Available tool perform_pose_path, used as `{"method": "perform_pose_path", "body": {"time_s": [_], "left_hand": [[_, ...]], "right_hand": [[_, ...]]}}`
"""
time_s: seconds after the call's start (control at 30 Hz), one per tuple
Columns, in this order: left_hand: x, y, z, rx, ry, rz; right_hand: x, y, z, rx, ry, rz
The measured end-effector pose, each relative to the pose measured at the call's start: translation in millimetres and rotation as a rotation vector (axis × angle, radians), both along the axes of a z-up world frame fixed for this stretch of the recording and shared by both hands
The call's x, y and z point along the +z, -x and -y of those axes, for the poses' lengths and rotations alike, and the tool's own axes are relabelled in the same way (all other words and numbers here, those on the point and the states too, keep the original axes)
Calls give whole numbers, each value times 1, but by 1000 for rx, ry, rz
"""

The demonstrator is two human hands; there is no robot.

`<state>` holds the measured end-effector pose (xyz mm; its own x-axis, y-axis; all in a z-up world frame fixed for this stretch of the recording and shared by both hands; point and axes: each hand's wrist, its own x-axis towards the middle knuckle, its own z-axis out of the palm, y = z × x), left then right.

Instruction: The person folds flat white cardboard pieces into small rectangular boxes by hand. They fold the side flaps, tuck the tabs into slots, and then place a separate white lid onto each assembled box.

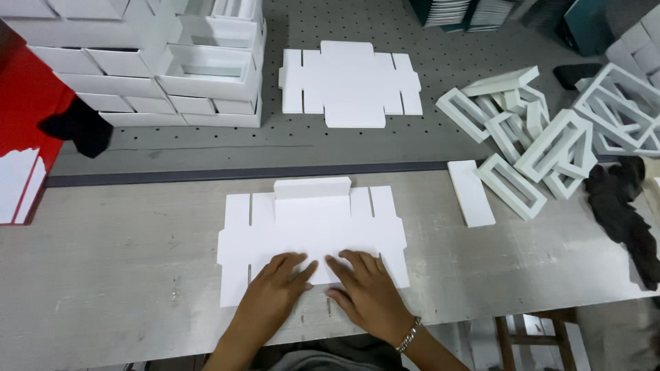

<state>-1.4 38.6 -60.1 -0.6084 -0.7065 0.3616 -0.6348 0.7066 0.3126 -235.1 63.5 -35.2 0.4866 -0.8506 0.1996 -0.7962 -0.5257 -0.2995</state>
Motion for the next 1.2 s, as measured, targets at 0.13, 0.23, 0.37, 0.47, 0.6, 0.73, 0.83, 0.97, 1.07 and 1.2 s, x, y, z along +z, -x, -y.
{"method": "perform_pose_path", "body": {"time_s": [0.13, 0.23, 0.37, 0.47, 0.6, 0.73, 0.83, 0.97, 1.07, 1.2], "left_hand": [[0, 0, 3, -38, 95, 90], [14, -1, 12, -77, 76, 93], [9, -4, 40, -81, -259, 219], [63, 2, 69, -51, -585, 298], [98, 10, 89, 32, -816, 326], [91, 16, 96, 47, -611, 346], [75, 11, 82, -54, -532, 318], [82, -2, 64, -198, -495, 178], [47, -4, 53, -240, -476, 179], [38, 3, 55, -242, -422, 275]], "right_hand": [[-5, 0, 14, 68, -1, -54], [-24, -4, 21, 127, 177, -182], [-11, -5, 50, 203, -49, -324], [33, -6, 87, 204, -479, -261], [48, -8, 120, 40, -692, -167], [57, -15, 120, -20, -509, -355], [54, -14, 110, 50, -446, -372], [69, -9, 95, 165, -498, -113], [29, 1, 82, 255, -377, -113], [8, -4, 75, 255, -223, -231]]}}
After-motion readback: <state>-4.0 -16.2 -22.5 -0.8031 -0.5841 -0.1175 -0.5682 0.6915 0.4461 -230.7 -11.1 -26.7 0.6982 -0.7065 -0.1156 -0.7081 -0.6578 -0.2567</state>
